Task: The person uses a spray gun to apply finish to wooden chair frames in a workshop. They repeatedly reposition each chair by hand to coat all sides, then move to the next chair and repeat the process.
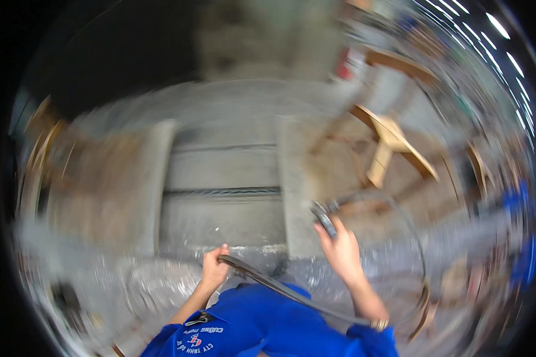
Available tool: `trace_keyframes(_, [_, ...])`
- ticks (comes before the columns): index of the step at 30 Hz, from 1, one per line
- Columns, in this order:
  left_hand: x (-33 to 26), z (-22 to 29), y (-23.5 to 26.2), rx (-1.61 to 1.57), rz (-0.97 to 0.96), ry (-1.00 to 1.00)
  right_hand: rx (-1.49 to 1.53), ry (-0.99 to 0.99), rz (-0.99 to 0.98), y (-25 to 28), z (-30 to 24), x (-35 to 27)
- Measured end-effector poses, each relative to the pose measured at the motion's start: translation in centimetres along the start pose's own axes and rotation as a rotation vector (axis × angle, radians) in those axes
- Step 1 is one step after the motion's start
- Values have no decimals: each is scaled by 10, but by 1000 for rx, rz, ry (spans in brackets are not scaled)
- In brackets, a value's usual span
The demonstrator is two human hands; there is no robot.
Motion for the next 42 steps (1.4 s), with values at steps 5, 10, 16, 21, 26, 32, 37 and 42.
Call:
trace_keyframes(5, [-73, 28, 6, 219, 167, 495, 341, 43, -376, -37, 10, 53])
trace_keyframes(10, [-187, 51, 24, 304, 366, 930, 355, 14, -779, -43, -54, 42])
trace_keyframes(16, [-278, 63, -6, 170, 556, 983, 479, 157, -1167, -61, -122, -35])
trace_keyframes(21, [-286, 73, 41, 88, 798, 703, 559, 70, -1459, -106, -186, -69])
trace_keyframes(26, [-290, 59, 108, 133, 931, 613, 503, -67, -1493, -163, -225, -81])
trace_keyframes(32, [-264, 20, 224, 378, 1029, 406, 782, -57, -1662, -249, -285, -90])
trace_keyframes(37, [-256, 6, 342, 635, 1131, 313, 837, -170, -1740, -336, -372, -96])
trace_keyframes(42, [-263, 28, 447, 994, 1311, 138, 789, -114, -1762, -388, -491, -122])
Point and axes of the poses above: each hand's wrist, its own x-axis towards the middle knuckle, its own y-axis out of the back of the hand, z = x × y, the point moved 2 cm from there along x, towards the middle knuckle, and after that the axes turned 7 degrees about -y, right-handed, at the moved point
